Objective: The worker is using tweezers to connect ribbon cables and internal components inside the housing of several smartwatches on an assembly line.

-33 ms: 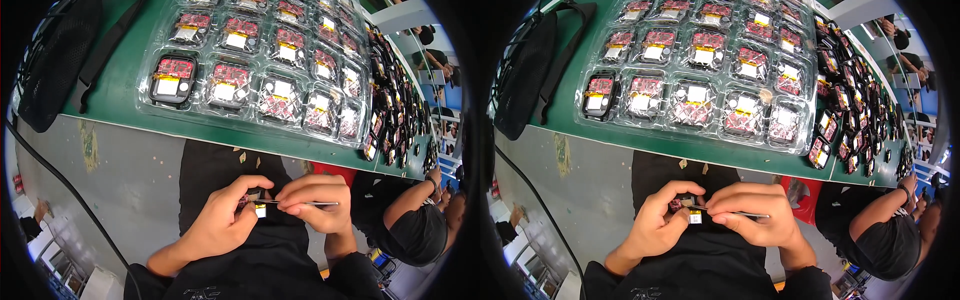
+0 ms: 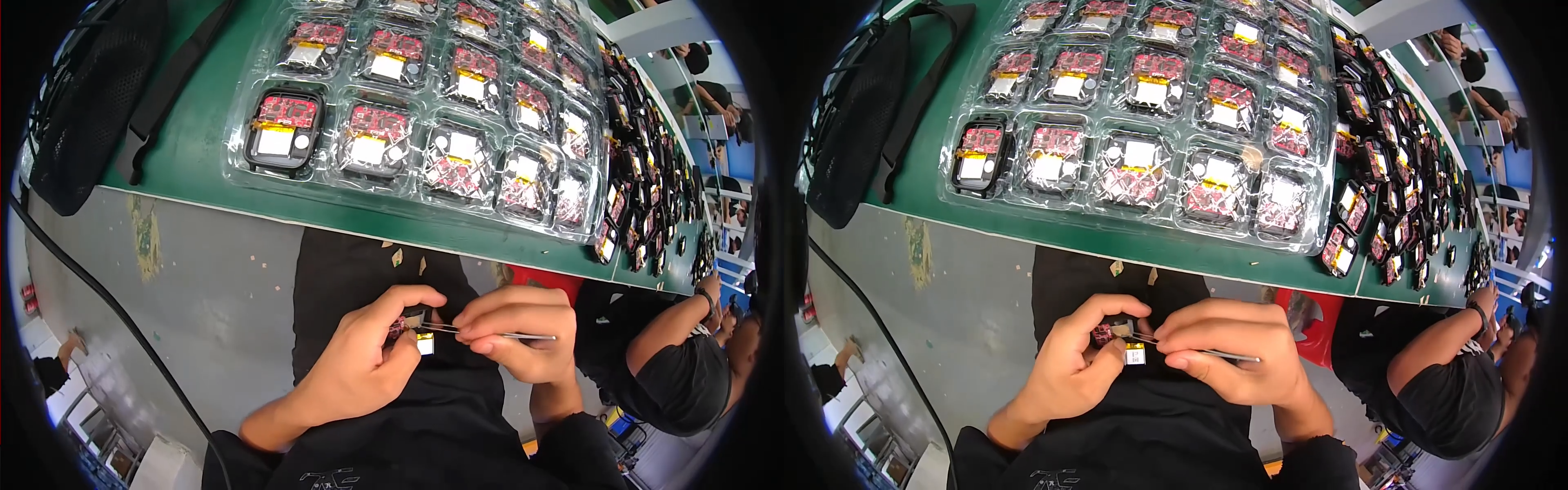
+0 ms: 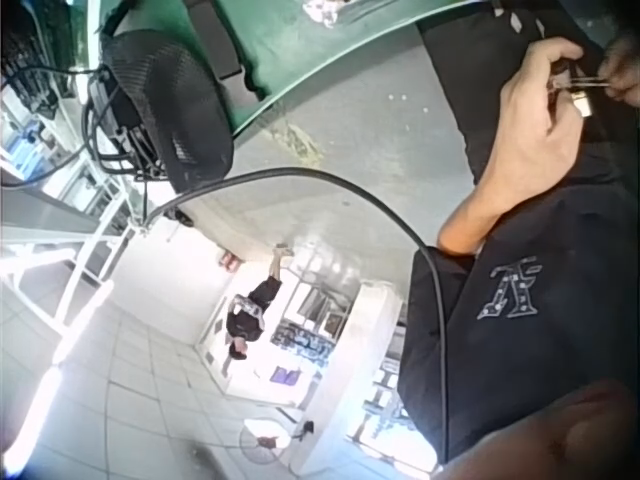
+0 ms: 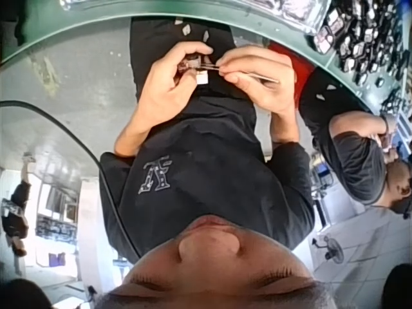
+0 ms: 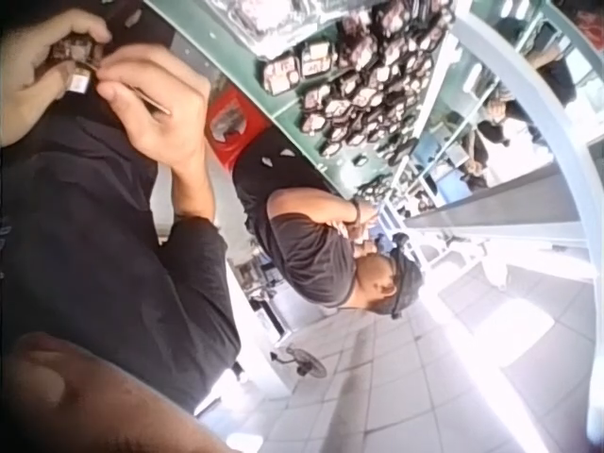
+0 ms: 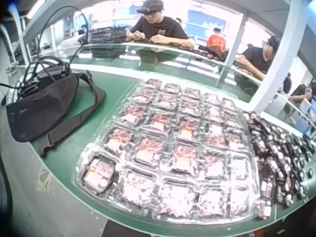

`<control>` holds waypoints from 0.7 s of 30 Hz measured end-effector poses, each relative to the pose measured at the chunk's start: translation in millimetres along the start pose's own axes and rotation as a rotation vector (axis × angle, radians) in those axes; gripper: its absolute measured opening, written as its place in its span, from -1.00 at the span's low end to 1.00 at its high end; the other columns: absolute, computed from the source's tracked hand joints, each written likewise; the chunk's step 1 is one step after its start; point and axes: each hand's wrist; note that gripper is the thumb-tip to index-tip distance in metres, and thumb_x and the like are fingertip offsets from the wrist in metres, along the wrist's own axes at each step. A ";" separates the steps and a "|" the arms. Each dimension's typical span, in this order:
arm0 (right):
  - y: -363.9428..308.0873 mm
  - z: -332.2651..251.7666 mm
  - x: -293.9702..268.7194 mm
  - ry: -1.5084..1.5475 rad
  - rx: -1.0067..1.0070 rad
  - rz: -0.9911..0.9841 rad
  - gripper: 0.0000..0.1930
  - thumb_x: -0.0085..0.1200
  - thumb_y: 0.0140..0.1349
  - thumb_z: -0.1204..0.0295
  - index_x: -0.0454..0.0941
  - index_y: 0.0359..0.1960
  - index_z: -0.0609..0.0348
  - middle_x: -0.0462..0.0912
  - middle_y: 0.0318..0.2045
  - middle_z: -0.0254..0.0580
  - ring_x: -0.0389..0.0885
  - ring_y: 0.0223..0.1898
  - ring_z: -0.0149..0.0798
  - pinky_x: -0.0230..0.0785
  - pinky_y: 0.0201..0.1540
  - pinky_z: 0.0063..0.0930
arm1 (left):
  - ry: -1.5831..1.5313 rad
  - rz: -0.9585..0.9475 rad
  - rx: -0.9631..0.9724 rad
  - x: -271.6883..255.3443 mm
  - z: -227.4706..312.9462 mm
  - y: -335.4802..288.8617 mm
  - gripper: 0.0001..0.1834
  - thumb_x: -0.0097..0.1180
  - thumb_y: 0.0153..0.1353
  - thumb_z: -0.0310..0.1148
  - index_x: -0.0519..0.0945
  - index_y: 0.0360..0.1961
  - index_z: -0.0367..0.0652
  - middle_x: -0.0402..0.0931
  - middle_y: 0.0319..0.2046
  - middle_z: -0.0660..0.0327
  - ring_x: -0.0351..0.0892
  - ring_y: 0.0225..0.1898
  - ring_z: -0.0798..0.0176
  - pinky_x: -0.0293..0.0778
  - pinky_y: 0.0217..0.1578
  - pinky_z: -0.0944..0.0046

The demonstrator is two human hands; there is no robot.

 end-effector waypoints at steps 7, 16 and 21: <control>0.4 -9.4 2.6 -0.193 -0.117 -0.021 -0.84 0.36 0.05 0.61 0.71 -0.30 0.33 0.73 -0.28 -0.03 0.73 -0.33 -0.16 0.60 -0.29 -0.44 | 0.010 0.012 0.004 -0.1 4.6 -0.7 -0.54 -0.12 0.17 -0.72 0.46 0.12 -0.32 0.61 -0.15 0.15 0.56 -0.18 0.44 0.47 -0.14 0.42; 2.3 -4.5 -2.3 -0.083 -0.033 -0.056 -0.90 0.30 0.08 0.65 0.70 -0.33 0.35 0.72 -0.31 0.00 0.74 -0.32 -0.13 0.60 -0.25 -0.41 | 0.063 0.017 0.001 4.9 4.7 -2.2 -0.56 -0.11 0.15 -0.70 0.50 0.08 -0.30 0.59 -0.33 0.25 0.44 -0.41 0.54 0.38 -0.36 0.46; 1.2 5.9 3.7 0.017 -0.009 -0.023 -0.90 0.29 0.12 0.57 0.70 -0.35 0.37 0.73 -0.35 0.02 0.75 -0.36 -0.15 0.60 -0.26 -0.43 | 0.127 -0.026 0.038 0.5 4.7 -1.8 -0.57 -0.06 0.18 -0.65 0.44 0.11 -0.24 0.56 -0.43 0.13 0.46 -0.51 0.35 0.41 -0.45 0.31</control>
Point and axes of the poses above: each hand's wrist, its own y-axis towards the middle knuckle, its own x-axis out of the palm, z = x × y
